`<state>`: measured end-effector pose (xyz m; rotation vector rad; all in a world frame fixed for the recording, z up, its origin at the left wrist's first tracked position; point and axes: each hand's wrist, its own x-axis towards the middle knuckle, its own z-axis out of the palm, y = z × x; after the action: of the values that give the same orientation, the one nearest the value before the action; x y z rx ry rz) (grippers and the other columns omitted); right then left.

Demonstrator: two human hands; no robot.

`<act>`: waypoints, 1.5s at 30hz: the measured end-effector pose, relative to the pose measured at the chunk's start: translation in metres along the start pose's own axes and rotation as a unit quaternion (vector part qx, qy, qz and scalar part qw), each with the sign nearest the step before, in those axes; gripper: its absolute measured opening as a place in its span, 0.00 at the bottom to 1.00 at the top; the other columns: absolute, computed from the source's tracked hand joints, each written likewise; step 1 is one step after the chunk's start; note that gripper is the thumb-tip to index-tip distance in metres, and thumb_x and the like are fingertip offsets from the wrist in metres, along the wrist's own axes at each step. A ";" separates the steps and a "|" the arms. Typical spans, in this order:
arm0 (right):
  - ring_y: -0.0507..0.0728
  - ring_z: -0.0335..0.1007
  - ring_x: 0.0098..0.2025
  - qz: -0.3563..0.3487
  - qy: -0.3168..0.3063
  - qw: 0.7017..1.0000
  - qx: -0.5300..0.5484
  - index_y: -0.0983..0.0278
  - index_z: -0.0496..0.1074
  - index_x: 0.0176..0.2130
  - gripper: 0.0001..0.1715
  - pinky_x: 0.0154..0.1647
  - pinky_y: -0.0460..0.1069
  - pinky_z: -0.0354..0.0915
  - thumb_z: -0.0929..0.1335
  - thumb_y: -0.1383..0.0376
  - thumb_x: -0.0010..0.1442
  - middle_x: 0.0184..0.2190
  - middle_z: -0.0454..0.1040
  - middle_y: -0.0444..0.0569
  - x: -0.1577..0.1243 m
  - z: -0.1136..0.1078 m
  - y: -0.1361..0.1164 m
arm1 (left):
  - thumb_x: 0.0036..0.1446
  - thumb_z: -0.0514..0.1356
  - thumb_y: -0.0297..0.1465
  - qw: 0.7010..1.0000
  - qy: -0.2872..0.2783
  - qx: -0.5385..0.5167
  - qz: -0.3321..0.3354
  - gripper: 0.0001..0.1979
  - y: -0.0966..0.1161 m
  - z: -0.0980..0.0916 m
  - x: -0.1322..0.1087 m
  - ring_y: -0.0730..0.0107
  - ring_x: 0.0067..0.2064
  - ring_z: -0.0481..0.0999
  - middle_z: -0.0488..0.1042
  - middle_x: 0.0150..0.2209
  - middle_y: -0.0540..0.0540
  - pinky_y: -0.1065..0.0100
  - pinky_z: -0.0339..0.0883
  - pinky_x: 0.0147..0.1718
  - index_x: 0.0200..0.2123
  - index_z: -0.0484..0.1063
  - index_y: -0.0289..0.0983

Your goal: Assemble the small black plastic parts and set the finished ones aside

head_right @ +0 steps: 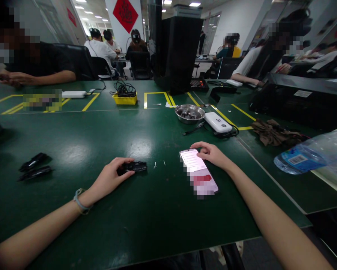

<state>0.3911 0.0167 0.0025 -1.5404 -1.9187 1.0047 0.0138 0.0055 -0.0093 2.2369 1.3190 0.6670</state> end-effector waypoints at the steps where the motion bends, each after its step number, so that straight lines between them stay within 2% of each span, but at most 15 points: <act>1: 0.48 0.54 0.21 0.001 -0.021 1.000 0.009 0.65 0.63 0.49 0.26 0.22 0.45 0.53 0.66 0.61 0.51 0.24 0.66 0.43 0.002 -0.003 0.000 | 0.52 0.58 0.33 1.000 0.000 -0.001 0.002 0.16 0.000 0.000 0.000 0.65 0.42 0.69 0.68 0.41 0.47 0.63 0.65 0.41 0.45 0.65 0.40; 5: 0.47 0.53 0.22 0.007 -0.065 0.998 0.013 0.64 0.60 0.51 0.34 0.22 0.45 0.51 0.70 0.60 0.46 0.29 0.67 0.44 0.005 -0.008 0.001 | 0.52 0.58 0.33 1.000 -0.005 0.000 0.010 0.16 -0.001 0.001 0.001 0.65 0.43 0.69 0.69 0.41 0.47 0.62 0.65 0.42 0.46 0.65 0.40; 12: 0.48 0.54 0.23 0.028 -0.027 0.999 -0.015 0.64 0.63 0.51 0.29 0.24 0.45 0.51 0.66 0.57 0.50 0.28 0.68 0.45 0.003 -0.003 -0.004 | 0.53 0.58 0.32 1.000 -0.009 0.007 0.012 0.16 0.001 0.000 0.001 0.65 0.43 0.69 0.69 0.41 0.48 0.63 0.65 0.42 0.46 0.65 0.40; 19: 0.49 0.55 0.23 0.025 -0.046 0.998 -0.017 0.64 0.61 0.52 0.34 0.24 0.45 0.51 0.68 0.56 0.47 0.23 0.65 0.42 0.003 -0.006 -0.001 | 0.53 0.58 0.33 1.000 -0.009 0.010 0.014 0.16 -0.001 0.000 0.001 0.65 0.43 0.68 0.68 0.41 0.48 0.63 0.65 0.41 0.46 0.65 0.41; 25: 0.49 0.56 0.22 0.037 -0.032 0.998 -0.035 0.63 0.62 0.52 0.31 0.24 0.46 0.51 0.66 0.56 0.50 0.20 0.62 0.40 0.003 -0.005 0.000 | 0.53 0.58 0.32 1.000 -0.009 0.010 0.020 0.16 -0.001 0.001 0.002 0.65 0.43 0.68 0.68 0.41 0.48 0.63 0.65 0.42 0.46 0.64 0.41; 36: 0.49 0.56 0.23 0.035 -0.037 0.998 -0.030 0.64 0.61 0.52 0.32 0.24 0.46 0.53 0.67 0.56 0.49 0.22 0.63 0.42 0.002 -0.004 -0.006 | 0.53 0.57 0.32 1.000 -0.010 0.010 0.019 0.16 0.001 -0.001 0.001 0.65 0.43 0.68 0.69 0.41 0.47 0.63 0.65 0.41 0.46 0.64 0.40; 40: 0.49 0.56 0.24 0.052 -0.071 0.996 -0.008 0.62 0.58 0.55 0.32 0.24 0.45 0.54 0.65 0.55 0.52 0.25 0.63 0.43 -0.001 -0.010 -0.006 | 0.53 0.57 0.32 1.000 -0.013 0.009 0.018 0.16 0.000 -0.001 0.001 0.65 0.43 0.68 0.68 0.42 0.47 0.62 0.65 0.41 0.46 0.64 0.40; 45: 0.52 0.61 0.31 0.060 -0.144 0.987 0.050 0.58 0.50 0.59 0.41 0.32 0.47 0.61 0.68 0.60 0.49 0.31 0.61 0.44 -0.011 -0.018 -0.007 | 0.54 0.57 0.33 1.000 -0.012 0.010 0.021 0.16 0.000 -0.001 0.000 0.64 0.43 0.68 0.68 0.42 0.47 0.62 0.65 0.41 0.47 0.64 0.41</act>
<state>0.4033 0.0096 0.0202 -1.5379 -1.9446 1.4207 0.0128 0.0058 -0.0088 2.2881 1.2748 0.6420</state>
